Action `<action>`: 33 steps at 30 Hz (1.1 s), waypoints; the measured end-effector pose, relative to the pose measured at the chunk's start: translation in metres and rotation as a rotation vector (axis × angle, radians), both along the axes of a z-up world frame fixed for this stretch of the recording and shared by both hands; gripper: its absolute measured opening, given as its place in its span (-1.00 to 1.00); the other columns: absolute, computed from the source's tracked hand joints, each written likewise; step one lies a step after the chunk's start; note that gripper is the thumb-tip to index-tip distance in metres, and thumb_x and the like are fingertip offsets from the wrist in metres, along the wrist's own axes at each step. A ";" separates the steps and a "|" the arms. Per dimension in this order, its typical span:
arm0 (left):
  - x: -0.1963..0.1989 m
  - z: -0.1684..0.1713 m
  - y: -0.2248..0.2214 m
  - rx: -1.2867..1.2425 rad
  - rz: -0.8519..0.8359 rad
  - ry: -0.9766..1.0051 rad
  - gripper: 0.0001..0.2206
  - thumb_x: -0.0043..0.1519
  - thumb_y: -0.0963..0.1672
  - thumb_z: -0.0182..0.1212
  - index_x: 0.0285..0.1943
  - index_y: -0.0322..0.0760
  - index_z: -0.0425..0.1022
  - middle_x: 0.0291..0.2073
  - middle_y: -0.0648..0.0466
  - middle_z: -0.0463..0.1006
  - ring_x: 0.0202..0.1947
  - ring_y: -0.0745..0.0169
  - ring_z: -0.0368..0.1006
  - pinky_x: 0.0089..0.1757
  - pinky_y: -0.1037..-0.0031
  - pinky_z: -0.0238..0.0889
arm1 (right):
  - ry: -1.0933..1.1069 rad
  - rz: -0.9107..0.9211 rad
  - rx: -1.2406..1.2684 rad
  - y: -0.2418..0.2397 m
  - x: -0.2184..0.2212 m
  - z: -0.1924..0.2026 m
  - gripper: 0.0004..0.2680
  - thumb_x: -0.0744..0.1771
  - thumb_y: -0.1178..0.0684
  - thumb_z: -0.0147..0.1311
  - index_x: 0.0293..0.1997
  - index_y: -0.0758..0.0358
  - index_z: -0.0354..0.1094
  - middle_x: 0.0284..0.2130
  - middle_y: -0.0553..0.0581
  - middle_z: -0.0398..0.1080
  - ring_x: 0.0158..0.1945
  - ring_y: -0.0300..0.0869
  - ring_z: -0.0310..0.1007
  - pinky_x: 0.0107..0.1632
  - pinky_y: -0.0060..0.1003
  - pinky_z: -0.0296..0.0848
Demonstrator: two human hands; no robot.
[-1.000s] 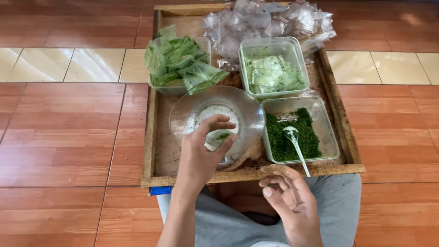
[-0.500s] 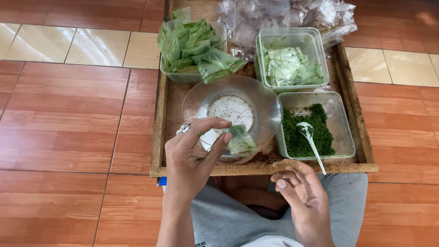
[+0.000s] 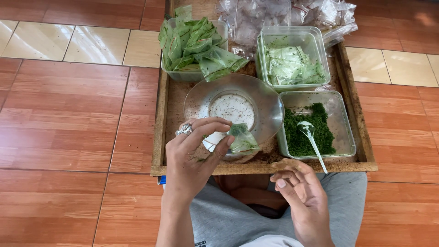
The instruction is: Wrapping green material into leaves using a spoon and folding them manually
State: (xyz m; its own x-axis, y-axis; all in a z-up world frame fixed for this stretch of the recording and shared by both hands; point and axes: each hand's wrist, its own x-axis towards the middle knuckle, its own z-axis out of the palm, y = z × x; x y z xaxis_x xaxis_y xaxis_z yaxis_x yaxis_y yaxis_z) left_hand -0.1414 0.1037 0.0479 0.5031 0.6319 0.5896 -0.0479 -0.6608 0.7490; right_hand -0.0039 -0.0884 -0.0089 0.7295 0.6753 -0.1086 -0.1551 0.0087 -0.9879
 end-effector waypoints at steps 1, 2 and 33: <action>0.000 0.001 0.000 -0.005 -0.006 -0.006 -0.86 0.28 -0.24 0.34 -0.04 -0.26 0.51 -0.09 0.06 0.64 -0.03 0.22 0.63 0.05 0.45 0.41 | 0.012 -0.005 0.001 0.000 0.000 -0.002 -0.73 0.31 0.25 0.09 0.13 0.32 0.31 -0.04 0.27 0.52 -0.12 -0.03 0.52 -0.12 -0.22 0.41; 0.000 0.002 -0.001 -0.010 -0.011 -0.012 -0.86 0.28 -0.24 0.33 -0.04 -0.26 0.51 -0.09 0.04 0.65 -0.03 0.22 0.63 0.05 0.45 0.41 | 0.023 -0.010 0.002 -0.001 0.000 -0.003 -0.72 0.30 0.26 0.09 0.14 0.31 0.31 -0.05 0.27 0.52 -0.11 -0.03 0.52 -0.12 -0.22 0.40; 0.024 -0.028 0.020 0.374 0.039 0.409 -0.89 0.16 -0.17 0.43 -0.17 -0.12 0.64 0.13 0.12 0.54 0.26 -0.05 0.22 0.15 0.06 0.09 | -0.112 0.087 0.123 -0.017 0.016 -0.008 -0.90 0.35 0.16 0.10 -0.30 0.37 0.48 -0.21 0.28 0.47 0.00 -0.03 0.48 0.04 -0.16 0.49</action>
State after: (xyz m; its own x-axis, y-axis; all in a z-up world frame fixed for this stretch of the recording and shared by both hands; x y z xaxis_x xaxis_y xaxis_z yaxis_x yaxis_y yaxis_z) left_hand -0.1174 0.1233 0.0202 0.7184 0.4397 0.5390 0.2278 -0.8809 0.4149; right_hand 0.0124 -0.1051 -0.0165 0.6703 0.7399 0.0576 -0.0494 0.1219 -0.9913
